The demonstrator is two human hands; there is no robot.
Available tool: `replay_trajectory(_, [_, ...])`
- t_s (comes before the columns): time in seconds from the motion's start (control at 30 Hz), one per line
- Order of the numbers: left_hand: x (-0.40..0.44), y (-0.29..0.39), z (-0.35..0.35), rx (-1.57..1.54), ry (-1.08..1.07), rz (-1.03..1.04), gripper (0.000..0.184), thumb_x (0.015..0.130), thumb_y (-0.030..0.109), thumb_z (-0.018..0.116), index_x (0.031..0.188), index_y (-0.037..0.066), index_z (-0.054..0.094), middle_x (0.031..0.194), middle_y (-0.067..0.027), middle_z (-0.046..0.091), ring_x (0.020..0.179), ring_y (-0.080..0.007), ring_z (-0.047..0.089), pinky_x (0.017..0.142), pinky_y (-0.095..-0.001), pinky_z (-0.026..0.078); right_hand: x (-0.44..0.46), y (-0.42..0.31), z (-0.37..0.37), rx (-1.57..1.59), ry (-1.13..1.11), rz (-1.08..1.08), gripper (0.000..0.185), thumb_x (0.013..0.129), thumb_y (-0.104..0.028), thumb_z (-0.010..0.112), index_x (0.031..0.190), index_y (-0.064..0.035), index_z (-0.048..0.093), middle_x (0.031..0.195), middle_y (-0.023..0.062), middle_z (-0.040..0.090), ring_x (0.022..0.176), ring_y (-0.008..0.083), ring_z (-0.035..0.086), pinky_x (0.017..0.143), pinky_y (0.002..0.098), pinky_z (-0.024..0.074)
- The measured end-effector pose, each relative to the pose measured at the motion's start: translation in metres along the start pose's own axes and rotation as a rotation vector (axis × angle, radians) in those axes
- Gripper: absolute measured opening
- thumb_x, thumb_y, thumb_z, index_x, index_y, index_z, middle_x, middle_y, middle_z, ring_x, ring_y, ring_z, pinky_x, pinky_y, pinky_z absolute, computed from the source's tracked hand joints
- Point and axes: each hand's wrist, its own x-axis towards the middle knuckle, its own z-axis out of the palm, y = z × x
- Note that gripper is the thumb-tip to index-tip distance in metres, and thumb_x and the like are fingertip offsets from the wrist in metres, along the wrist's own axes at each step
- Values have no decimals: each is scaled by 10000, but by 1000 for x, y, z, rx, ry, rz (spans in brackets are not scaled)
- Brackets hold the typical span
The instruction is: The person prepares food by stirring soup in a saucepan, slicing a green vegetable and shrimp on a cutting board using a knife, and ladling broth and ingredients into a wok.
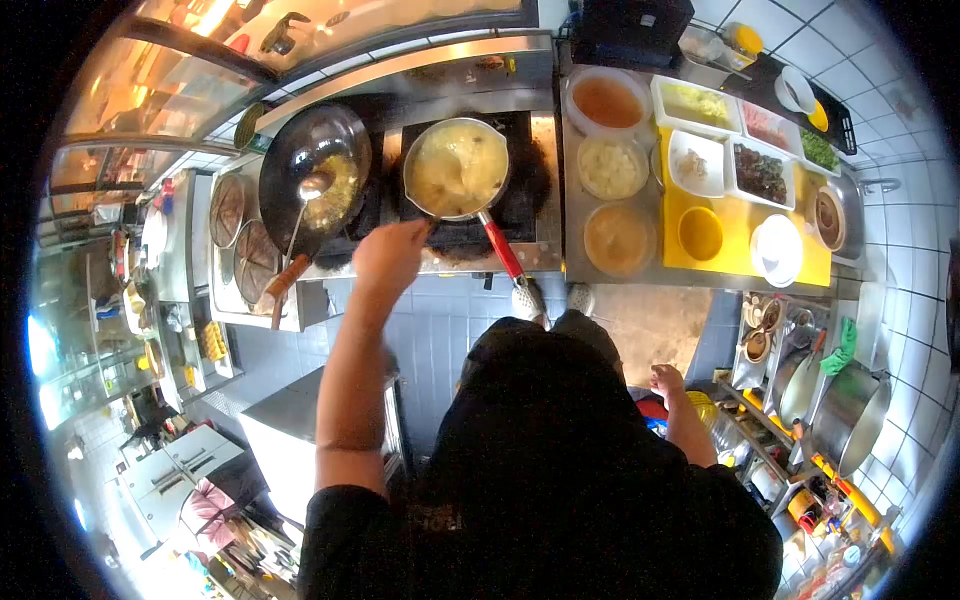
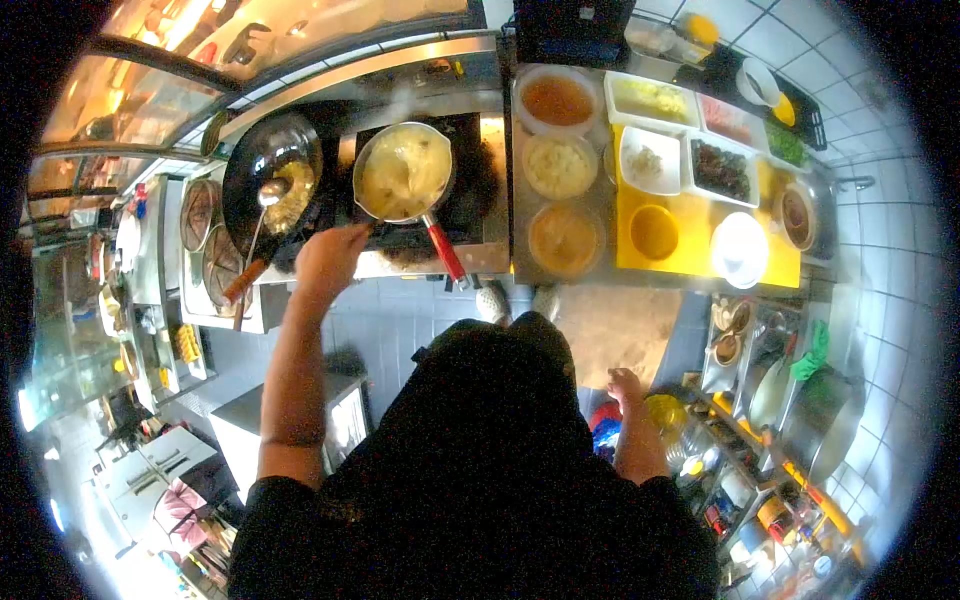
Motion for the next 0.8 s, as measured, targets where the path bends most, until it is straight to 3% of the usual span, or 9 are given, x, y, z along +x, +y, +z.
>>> replay_trajectory(0.1, [9,-37,-12,-111,-60,-109,327,967,386,480,1061,170,706,995,-145,699,969,-386,644,819,-503,508,4,-3,9,781,-18,607,125,851,-262,616,858,-145,572,777,3,508,684,154,494,558,325,417])
replay_trajectory(0.23, [18,1,0,109,-22,86,296,964,330,466,1007,159,704,976,-124,708,937,-383,666,798,-506,522,7,20,38,798,25,632,181,875,-184,599,743,-148,481,629,-13,415,499,116,377,430,309,305])
replay_trajectory(0.3, [0,-30,-8,-13,-52,43,311,966,373,476,1107,228,714,984,-139,710,955,-380,665,826,-487,527,12,-35,-12,958,-8,928,190,902,-193,581,744,-152,484,637,-12,419,508,121,387,435,308,310])
replay_trajectory(0.33, [9,-41,-12,-26,-44,21,313,968,365,471,1090,212,714,982,-148,707,951,-389,660,819,-487,526,12,-37,-23,1317,8,988,162,932,-218,580,801,-133,540,665,1,477,539,144,465,468,335,414])
replay_trajectory(0.43, [30,-22,-3,31,30,9,323,972,325,444,991,142,709,976,-164,699,924,-395,656,790,-500,520,15,-95,-62,1125,214,1306,121,930,-228,607,864,-129,583,703,13,530,575,168,527,509,360,481])
replay_trajectory(0.47, [26,-13,-3,53,1,59,313,966,332,460,1005,156,716,986,-160,699,924,-392,657,792,-496,522,7,-82,-47,965,163,1118,110,933,-237,620,914,-130,604,715,17,541,572,161,535,504,342,482])
replay_trajectory(0.6, [16,-46,-8,-85,7,42,312,937,375,533,1090,186,728,993,-148,705,912,-390,664,794,-489,531,-18,3,1,1693,107,1053,158,930,-259,631,1000,-120,603,701,14,520,543,146,514,492,307,465])
replay_trajectory(0.7, [29,-18,-1,24,69,25,299,954,318,489,959,131,722,950,-156,705,896,-404,659,762,-505,522,-24,-15,-22,1363,96,1132,134,948,-242,605,1015,-126,599,702,15,523,546,150,526,498,319,485])
replay_trajectory(0.8, [-3,-20,-10,-43,1,80,301,963,364,500,1071,184,716,956,-147,708,910,-379,668,800,-492,520,-20,-27,-36,1280,133,1148,143,947,-250,600,1017,-126,601,725,26,545,601,170,566,549,342,529])
